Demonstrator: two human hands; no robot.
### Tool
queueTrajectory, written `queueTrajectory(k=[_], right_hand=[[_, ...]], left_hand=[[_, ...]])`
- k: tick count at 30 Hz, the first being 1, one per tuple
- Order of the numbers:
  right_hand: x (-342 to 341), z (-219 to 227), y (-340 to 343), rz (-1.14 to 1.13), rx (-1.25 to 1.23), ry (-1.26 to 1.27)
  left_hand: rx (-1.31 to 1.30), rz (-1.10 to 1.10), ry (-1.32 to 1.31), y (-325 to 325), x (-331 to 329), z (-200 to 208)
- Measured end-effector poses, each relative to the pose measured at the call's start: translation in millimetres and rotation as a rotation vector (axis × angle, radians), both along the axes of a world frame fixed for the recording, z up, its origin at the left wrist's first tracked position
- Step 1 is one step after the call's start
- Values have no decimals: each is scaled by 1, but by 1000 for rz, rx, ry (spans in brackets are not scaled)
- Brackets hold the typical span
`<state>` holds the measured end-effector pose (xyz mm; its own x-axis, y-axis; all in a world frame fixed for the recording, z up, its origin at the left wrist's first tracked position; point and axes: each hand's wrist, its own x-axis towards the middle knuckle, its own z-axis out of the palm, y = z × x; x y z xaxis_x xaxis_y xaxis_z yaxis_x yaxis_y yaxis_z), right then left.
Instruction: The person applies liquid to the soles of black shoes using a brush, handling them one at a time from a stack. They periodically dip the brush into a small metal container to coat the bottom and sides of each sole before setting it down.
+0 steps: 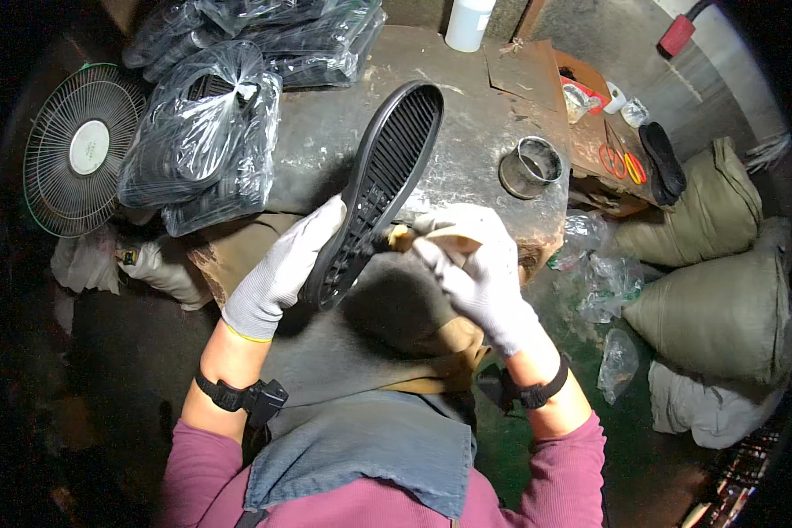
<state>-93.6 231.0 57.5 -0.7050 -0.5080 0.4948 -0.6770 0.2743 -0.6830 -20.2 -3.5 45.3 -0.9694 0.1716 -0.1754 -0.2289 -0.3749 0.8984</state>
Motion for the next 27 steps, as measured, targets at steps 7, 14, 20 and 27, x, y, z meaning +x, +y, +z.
queueTrajectory(k=[7, 14, 20, 27], right_hand=[[-81, 2, 13, -125, 81, 454], [-72, -9, 11, -47, 176, 566], [-94, 8, -6, 41, 208, 664], [-80, 0, -24, -68, -1, 566]], left_hand=[[-76, 4, -65, 14, 13, -7], [283, -28, -298, 8, 25, -25], [394, -181, -381, 0, 35, -37], [1039, -245, -432, -7, 28, -58]])
